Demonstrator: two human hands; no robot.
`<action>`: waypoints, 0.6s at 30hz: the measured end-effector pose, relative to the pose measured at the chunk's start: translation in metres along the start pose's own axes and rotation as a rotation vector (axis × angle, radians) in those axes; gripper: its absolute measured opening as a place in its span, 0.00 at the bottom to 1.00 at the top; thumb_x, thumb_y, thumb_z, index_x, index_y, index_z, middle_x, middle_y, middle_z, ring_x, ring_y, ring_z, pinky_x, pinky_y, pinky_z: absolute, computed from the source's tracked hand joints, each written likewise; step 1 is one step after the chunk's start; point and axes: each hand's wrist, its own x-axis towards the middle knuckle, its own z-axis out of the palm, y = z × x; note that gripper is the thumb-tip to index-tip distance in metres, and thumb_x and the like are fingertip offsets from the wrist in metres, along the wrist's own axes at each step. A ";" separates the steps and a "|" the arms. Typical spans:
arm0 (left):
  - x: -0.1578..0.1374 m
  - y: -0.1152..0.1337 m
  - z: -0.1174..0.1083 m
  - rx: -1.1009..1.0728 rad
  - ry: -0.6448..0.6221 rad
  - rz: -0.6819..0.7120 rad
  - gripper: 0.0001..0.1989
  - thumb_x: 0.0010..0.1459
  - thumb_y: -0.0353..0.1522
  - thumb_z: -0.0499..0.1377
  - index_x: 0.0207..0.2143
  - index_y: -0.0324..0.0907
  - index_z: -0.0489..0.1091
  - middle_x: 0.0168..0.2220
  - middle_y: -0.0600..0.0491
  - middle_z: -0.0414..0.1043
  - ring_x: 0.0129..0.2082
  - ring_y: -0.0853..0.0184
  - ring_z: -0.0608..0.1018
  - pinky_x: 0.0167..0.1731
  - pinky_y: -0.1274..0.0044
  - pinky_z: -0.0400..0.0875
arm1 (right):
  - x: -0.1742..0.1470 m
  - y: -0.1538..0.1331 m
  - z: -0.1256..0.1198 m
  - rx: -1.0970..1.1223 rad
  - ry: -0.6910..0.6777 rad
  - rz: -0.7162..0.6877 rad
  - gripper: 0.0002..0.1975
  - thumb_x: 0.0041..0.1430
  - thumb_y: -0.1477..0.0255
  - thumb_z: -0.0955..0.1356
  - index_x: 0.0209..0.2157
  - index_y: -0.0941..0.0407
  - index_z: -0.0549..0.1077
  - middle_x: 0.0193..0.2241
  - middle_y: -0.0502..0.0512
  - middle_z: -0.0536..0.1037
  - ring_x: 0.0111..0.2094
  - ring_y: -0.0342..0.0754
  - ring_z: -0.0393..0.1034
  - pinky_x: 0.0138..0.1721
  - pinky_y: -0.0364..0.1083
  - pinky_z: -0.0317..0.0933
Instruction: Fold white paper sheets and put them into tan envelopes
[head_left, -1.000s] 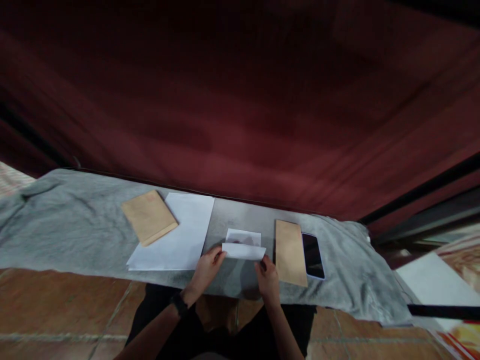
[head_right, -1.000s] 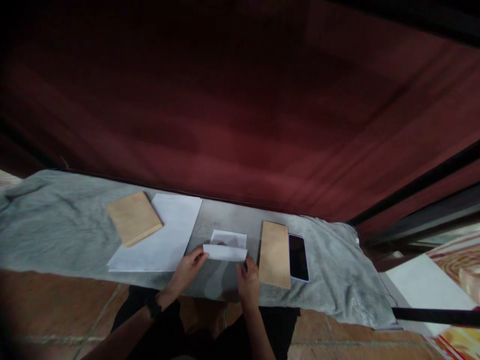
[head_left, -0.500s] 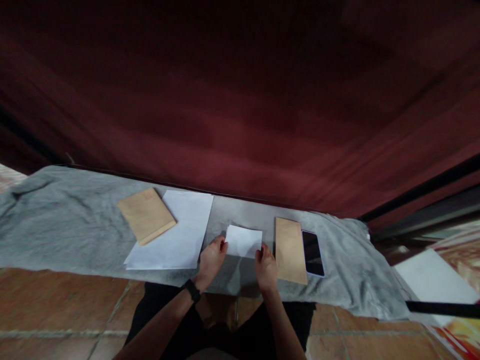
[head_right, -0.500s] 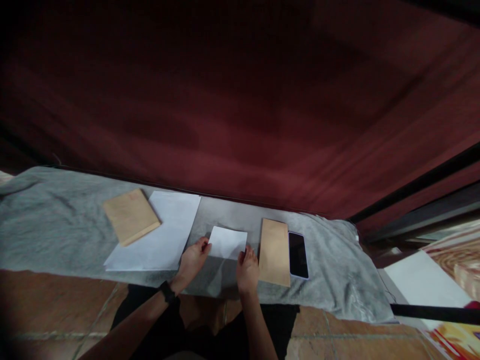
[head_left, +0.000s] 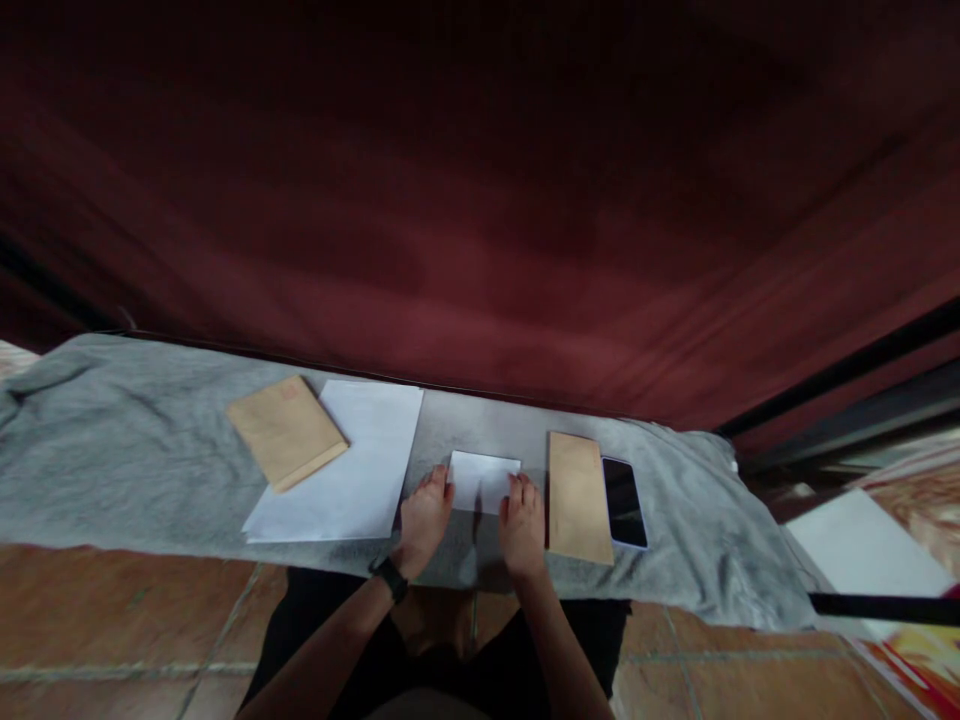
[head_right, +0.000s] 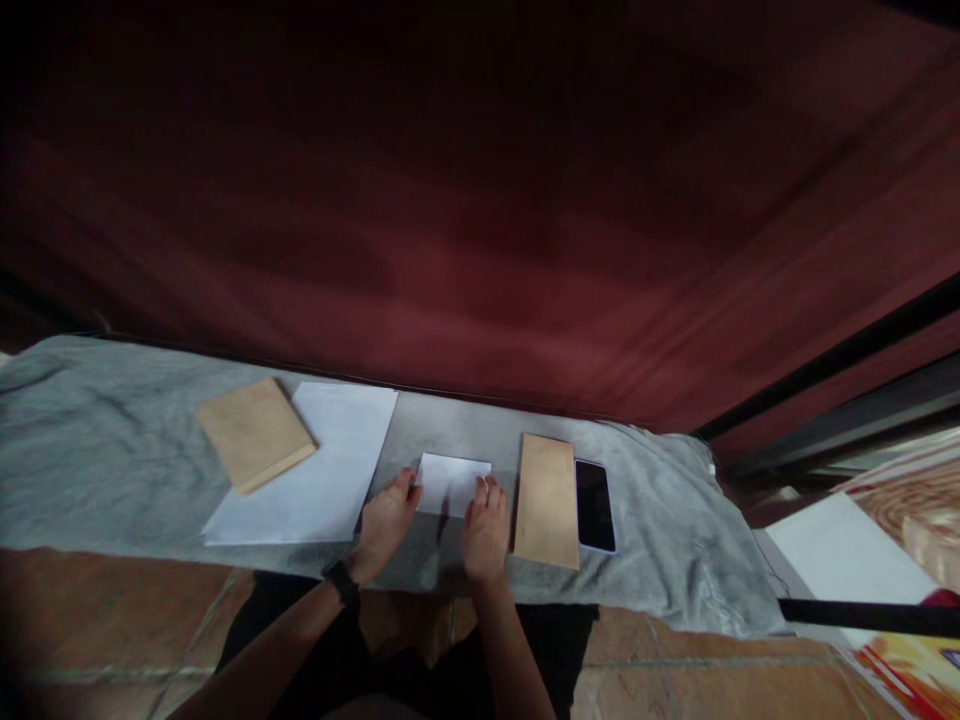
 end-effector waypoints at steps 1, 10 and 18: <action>0.000 0.002 0.002 0.014 0.048 0.050 0.15 0.68 0.29 0.47 0.51 0.40 0.69 0.44 0.46 0.78 0.43 0.60 0.79 0.44 0.71 0.71 | 0.001 -0.003 0.002 0.026 0.005 -0.062 0.23 0.69 0.76 0.57 0.63 0.58 0.65 0.60 0.66 0.69 0.60 0.56 0.63 0.60 0.58 0.58; 0.007 0.021 0.037 0.008 0.091 0.449 0.26 0.66 0.29 0.45 0.65 0.36 0.59 0.67 0.42 0.60 0.68 0.59 0.61 0.66 0.62 0.55 | -0.003 -0.006 0.025 -0.046 -0.039 -0.183 0.25 0.72 0.72 0.54 0.66 0.62 0.61 0.66 0.65 0.64 0.68 0.53 0.55 0.66 0.57 0.51; 0.002 0.005 0.043 0.083 0.149 0.319 0.32 0.68 0.38 0.47 0.68 0.29 0.54 0.68 0.36 0.56 0.70 0.54 0.57 0.68 0.60 0.51 | -0.005 0.005 0.027 -0.096 0.044 -0.079 0.28 0.73 0.65 0.56 0.67 0.66 0.57 0.67 0.70 0.61 0.67 0.59 0.55 0.65 0.59 0.51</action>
